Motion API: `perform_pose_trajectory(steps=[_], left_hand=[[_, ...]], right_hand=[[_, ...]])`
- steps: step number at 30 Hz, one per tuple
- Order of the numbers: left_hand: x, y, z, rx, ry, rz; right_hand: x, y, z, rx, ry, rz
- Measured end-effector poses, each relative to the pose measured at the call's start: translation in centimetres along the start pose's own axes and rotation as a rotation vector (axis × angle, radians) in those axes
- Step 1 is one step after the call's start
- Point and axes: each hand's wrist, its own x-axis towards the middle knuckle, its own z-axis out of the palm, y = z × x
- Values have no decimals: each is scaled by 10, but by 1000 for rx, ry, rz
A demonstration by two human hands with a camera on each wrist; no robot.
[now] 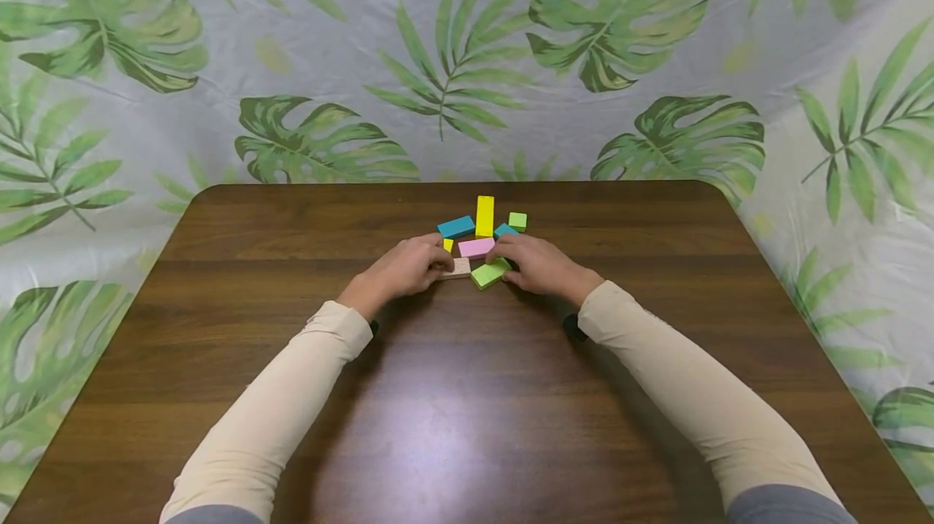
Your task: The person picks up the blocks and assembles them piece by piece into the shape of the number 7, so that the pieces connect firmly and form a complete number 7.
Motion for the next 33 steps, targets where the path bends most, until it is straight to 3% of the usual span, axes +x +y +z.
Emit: perform_pose_trajectory(steps=[14, 22, 33], left_hand=[[-3, 0, -3, -19, -32, -29], [-10, -1, -3, -78, -70, 45], [-13, 7, -2, -88, -106, 92]], right_hand=[[12, 10, -7, 49, -8, 26], [13, 16, -6, 66, -5, 40], [11, 22, -6, 59, -17, 47]])
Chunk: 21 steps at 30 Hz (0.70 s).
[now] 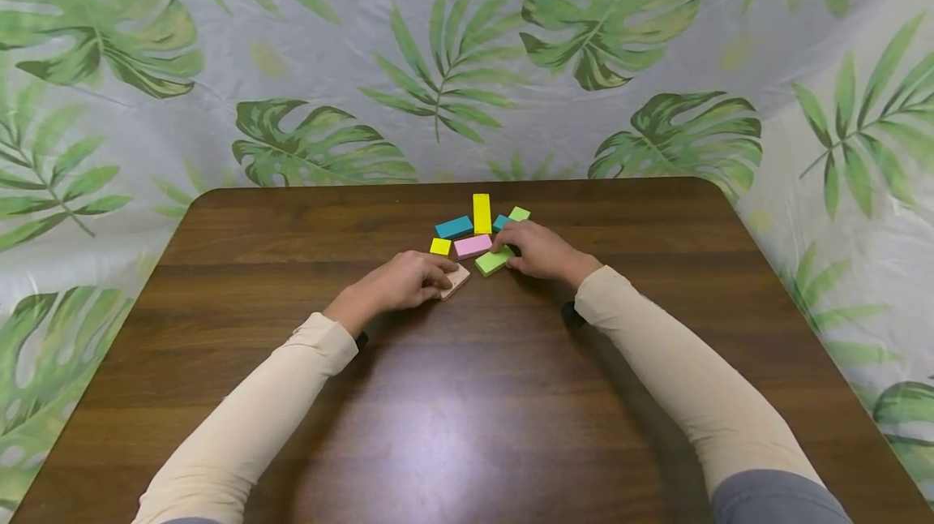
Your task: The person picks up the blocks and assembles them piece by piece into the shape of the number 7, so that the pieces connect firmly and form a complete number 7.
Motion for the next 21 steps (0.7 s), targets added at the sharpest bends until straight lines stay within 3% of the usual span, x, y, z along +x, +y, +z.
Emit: perform_pose_trajectory(steps=[5, 21], left_hand=[[-1, 5, 1, 19, 1, 43], [0, 2, 6, -34, 22, 49]], right_hand=[[0, 1, -1, 4, -13, 6], [-1, 4, -2, 36, -6, 13]])
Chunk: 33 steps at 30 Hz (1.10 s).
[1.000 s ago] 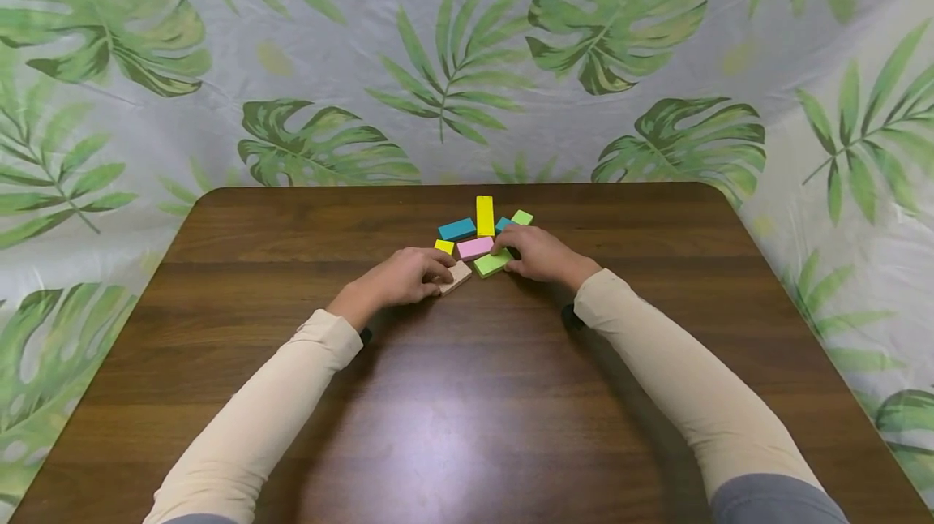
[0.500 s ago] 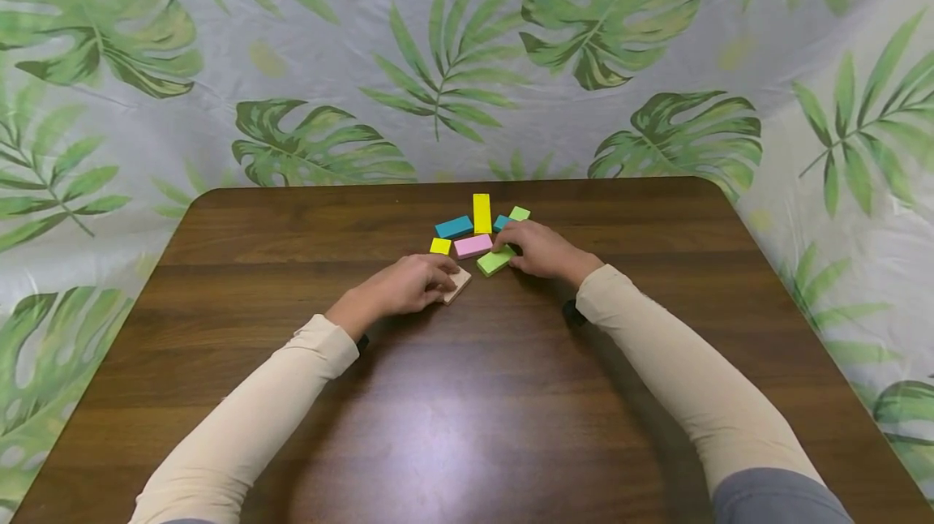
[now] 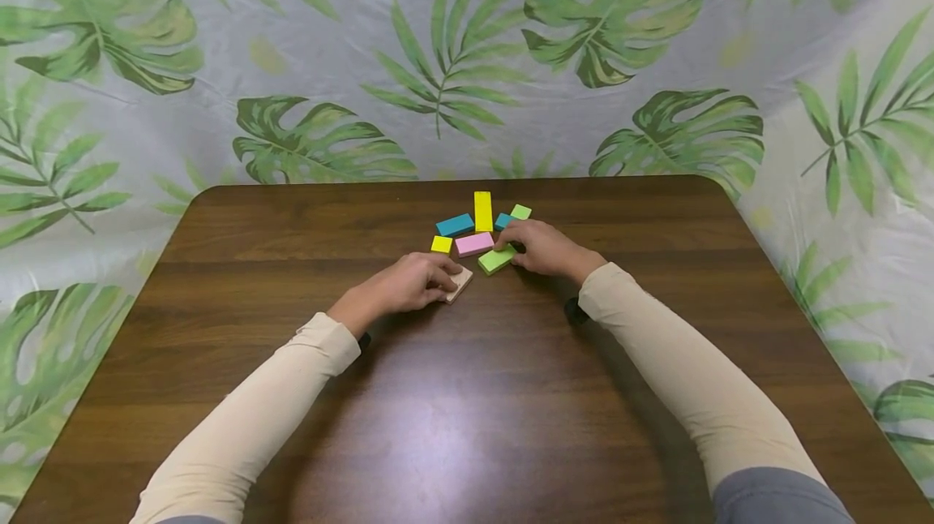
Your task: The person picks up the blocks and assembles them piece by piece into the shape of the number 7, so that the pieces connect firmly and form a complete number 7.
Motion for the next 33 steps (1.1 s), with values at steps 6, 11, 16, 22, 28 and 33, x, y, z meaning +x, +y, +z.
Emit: perform_pose_trajectory(steps=[6, 11, 16, 22, 28, 33], left_hand=[[-2, 2, 3, 2, 27, 21], [-2, 5, 5, -7, 44, 14], [-2, 11, 9, 6, 26, -3], [-8, 25, 15, 51, 0, 32], [-13, 36, 19, 57, 8, 42], [-15, 46, 21, 45, -5, 33]], right_hand=[[0, 0, 0, 25, 14, -2], [1, 0, 0, 24, 11, 2], [1, 1, 0, 18, 12, -4], [0, 1, 0, 13, 20, -4], [-1, -1, 0, 10, 22, -18], [-4, -1, 0, 13, 19, -28]])
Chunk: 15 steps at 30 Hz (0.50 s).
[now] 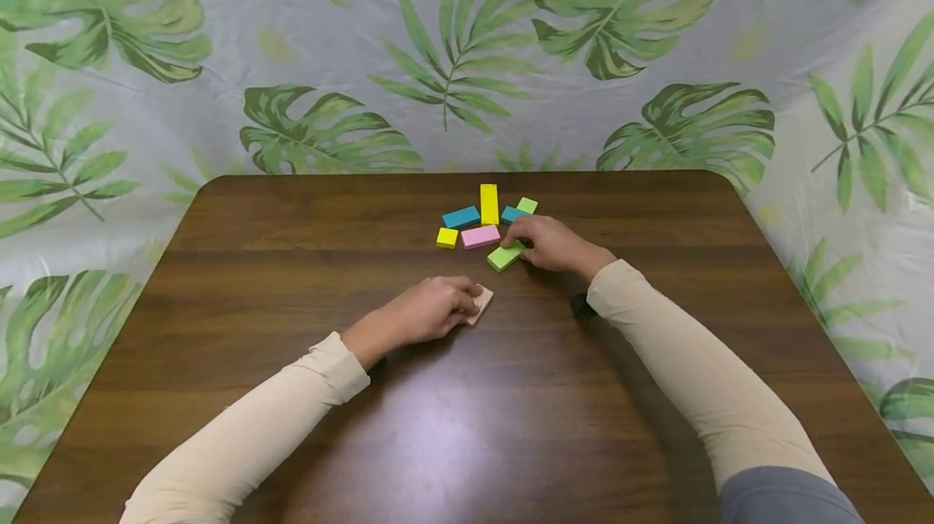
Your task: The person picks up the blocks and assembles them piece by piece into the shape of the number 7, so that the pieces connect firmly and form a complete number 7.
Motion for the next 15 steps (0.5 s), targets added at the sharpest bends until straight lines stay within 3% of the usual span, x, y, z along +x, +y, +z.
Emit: perform_pose_trajectory(steps=[15], left_hand=[[-7, 16, 6, 10, 13, 7]], right_hand=[[0, 2, -1, 24, -15, -2]])
